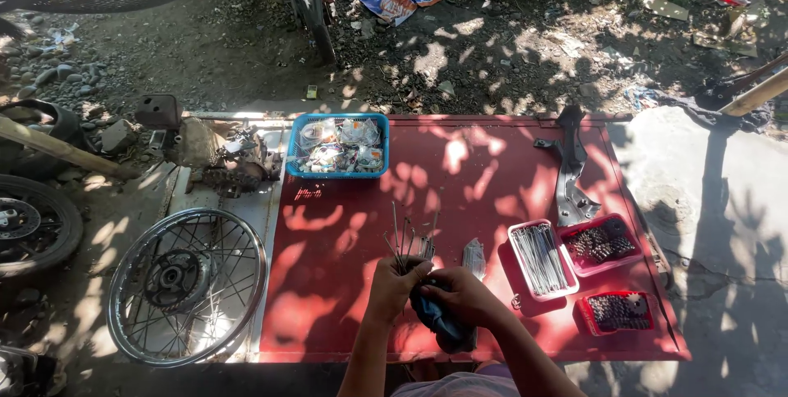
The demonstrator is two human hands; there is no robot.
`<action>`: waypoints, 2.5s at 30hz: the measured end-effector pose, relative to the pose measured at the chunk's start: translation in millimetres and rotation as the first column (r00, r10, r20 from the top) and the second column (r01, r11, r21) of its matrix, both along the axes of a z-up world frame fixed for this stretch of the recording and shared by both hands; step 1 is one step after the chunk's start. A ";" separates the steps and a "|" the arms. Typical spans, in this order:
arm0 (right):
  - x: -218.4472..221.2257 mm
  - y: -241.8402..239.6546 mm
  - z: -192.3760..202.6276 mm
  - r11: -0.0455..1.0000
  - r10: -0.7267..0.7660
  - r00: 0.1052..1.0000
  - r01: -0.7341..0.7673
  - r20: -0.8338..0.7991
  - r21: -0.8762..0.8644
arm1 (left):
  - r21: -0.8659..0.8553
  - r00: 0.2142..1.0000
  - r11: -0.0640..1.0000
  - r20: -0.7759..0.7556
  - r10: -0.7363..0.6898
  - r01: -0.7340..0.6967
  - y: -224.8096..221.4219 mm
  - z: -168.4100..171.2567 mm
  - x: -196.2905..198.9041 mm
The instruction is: Cleaning and sorting individual motorcycle wheel spokes using a cloth.
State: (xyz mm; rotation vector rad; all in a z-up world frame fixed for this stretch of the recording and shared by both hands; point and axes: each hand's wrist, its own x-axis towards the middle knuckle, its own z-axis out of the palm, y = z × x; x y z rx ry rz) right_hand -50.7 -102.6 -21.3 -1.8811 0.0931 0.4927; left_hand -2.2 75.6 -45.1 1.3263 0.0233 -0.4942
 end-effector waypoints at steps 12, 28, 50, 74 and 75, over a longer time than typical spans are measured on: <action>24.9 -13.2 10.7 0.349 -0.558 0.792 0.495 -0.248 0.796 | 0.128 0.981 0.974 -0.007 0.192 -0.189 26.2 -2.6 -7.3; 18.1 -8.6 -50.3 0.644 -0.441 0.874 0.467 -0.203 0.606 | 0.171 0.977 0.968 0.077 -0.198 0.183 15.0 -6.0 -8.0; 11.1 -9.9 -45.0 0.589 -0.480 0.846 0.508 -0.233 0.629 | 0.203 0.969 0.957 0.099 -0.229 0.205 17.5 -6.0 -6.2; 0.0 -29.8 -24.1 0.805 -0.326 0.932 0.361 -0.157 0.471 | 0.062 0.977 0.976 0.070 0.202 -0.207 -8.3 -16.4 -4.1; 0.1 -23.6 -18.8 0.799 -0.385 0.906 0.423 -0.178 0.427 | 0.032 0.983 0.984 0.058 0.174 -0.176 -12.2 -27.6 -5.5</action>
